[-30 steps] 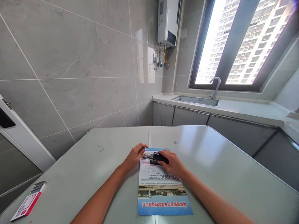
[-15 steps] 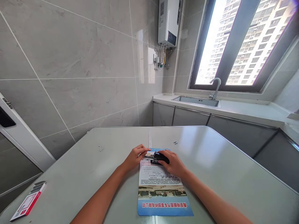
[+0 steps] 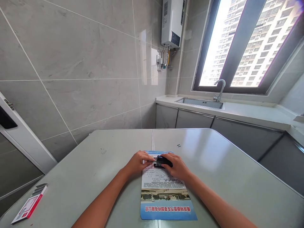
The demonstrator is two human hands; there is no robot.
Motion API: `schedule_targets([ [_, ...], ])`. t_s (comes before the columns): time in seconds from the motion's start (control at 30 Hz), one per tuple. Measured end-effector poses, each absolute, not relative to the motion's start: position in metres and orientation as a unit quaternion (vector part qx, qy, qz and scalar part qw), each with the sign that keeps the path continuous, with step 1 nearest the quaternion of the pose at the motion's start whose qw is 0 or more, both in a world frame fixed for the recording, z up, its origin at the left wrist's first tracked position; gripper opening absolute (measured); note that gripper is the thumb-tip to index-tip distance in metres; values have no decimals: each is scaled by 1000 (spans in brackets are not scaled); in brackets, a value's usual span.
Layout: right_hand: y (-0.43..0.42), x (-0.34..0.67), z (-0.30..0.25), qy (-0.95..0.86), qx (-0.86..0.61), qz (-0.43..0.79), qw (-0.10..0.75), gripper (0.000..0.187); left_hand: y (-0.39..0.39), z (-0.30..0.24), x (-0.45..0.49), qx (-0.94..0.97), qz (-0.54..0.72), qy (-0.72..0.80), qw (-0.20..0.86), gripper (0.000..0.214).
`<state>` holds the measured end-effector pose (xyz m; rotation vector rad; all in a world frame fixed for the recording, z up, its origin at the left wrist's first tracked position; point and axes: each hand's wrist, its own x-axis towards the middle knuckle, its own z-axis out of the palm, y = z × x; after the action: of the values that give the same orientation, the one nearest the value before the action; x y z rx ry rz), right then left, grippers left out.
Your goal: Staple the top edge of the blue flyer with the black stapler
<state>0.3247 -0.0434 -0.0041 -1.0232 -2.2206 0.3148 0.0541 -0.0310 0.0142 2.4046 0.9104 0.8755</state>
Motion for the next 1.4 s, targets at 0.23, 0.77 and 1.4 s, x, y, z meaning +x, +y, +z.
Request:
schedule_targets([
  [0.23,-45,325,-4,-855,-381,125,330,33,-32,14,54,895,281,309,157,27],
  [0.77,-43,327,-6,-854,-381,126,330,31,-37,20,55,901,273,307,138,21],
  [1.4,-34,343,-1,-845,-351,156,372,33,-26,21,40,910,267,286,138,19],
])
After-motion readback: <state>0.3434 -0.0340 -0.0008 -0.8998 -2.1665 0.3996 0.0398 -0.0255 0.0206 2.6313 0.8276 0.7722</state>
